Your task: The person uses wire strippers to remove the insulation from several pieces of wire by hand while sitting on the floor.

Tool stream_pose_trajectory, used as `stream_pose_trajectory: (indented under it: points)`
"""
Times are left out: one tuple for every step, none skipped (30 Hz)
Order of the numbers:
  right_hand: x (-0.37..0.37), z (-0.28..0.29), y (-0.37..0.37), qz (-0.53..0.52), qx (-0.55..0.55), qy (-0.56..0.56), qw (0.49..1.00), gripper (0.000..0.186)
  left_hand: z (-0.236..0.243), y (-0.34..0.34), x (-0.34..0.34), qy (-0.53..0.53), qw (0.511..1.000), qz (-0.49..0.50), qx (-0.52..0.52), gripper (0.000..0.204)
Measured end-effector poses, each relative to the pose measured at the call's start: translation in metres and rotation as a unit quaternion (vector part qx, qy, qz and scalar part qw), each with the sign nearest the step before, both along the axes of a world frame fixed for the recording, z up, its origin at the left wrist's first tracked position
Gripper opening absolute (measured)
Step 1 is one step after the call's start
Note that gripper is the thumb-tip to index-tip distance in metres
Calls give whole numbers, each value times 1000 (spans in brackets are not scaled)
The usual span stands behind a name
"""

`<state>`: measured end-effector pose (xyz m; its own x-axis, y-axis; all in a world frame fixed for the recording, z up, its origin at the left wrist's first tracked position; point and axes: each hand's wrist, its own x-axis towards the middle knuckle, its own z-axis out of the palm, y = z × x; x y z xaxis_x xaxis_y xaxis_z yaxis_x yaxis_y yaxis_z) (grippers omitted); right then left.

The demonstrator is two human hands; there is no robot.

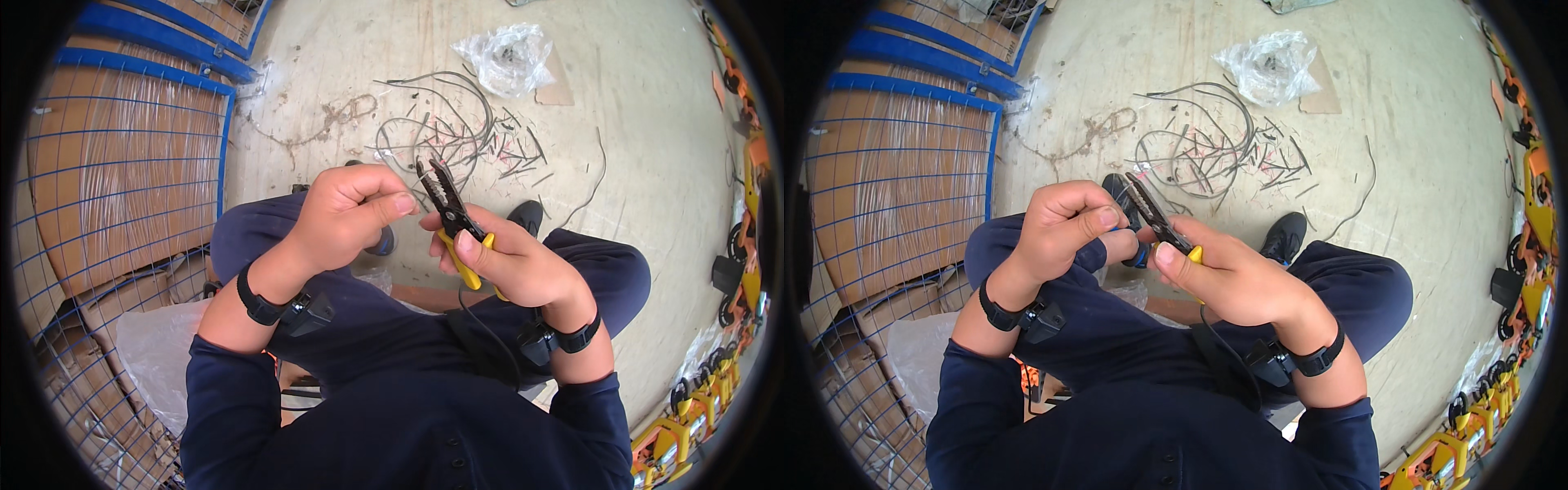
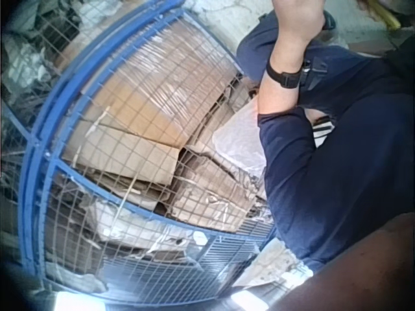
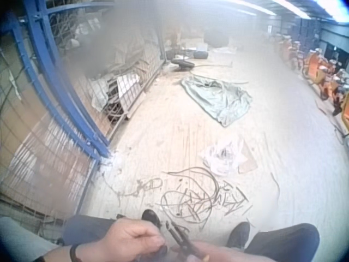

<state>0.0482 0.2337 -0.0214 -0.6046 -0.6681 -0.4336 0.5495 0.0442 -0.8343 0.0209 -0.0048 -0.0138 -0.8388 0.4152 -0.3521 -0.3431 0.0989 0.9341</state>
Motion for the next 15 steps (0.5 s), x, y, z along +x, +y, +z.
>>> stream_pose_trajectory:
  points:
    - [1,-2,-1,-7,-1,24,1000,46,-1,0,0,11,1000,-5,-5,13]
    - [2,-3,-1,-13,-2,49,999,47,-2,1,0,22,1000,-9,-9,13]
    - [1,-1,-1,-14,-2,48,999,47,-2,1,0,21,1000,-10,-9,13]
    - [0,4,-2,-14,8,35,999,46,-3,2,-1,24,1000,-13,-6,13]
    - [-1,6,-2,-14,17,23,999,46,-2,2,-1,27,999,-17,-3,13]
    - [-1,6,-2,-14,16,23,1000,46,-3,2,-1,27,999,-17,-4,13]
    - [0,5,-1,-15,15,18,1000,46,-3,3,-1,33,999,-18,-7,13]
    - [0,4,-1,-16,13,13,1000,46,-3,3,-1,40,999,-20,-10,13]
    - [-1,5,-1,-17,13,13,1000,46,-2,3,-1,40,999,-20,-10,13]
    - [-2,7,0,-15,28,10,999,44,-1,3,-1,34,999,-20,-14,13]
    - [-2,10,0,-12,43,8,999,42,-1,3,-1,29,999,-19,-18,13]
    - [-3,13,0,-12,42,8,999,42,0,3,-1,29,999,-18,-18,13]
    - [-5,17,-1,-14,66,-5,998,39,0,3,0,25,1000,-9,-13,14]
    - [-5,19,-2,-18,91,-17,996,36,0,4,0,21,1000,-1,-8,15]
    - [-5,19,-3,-18,91,-17,996,36,2,4,-1,21,1000,-1,-8,15]
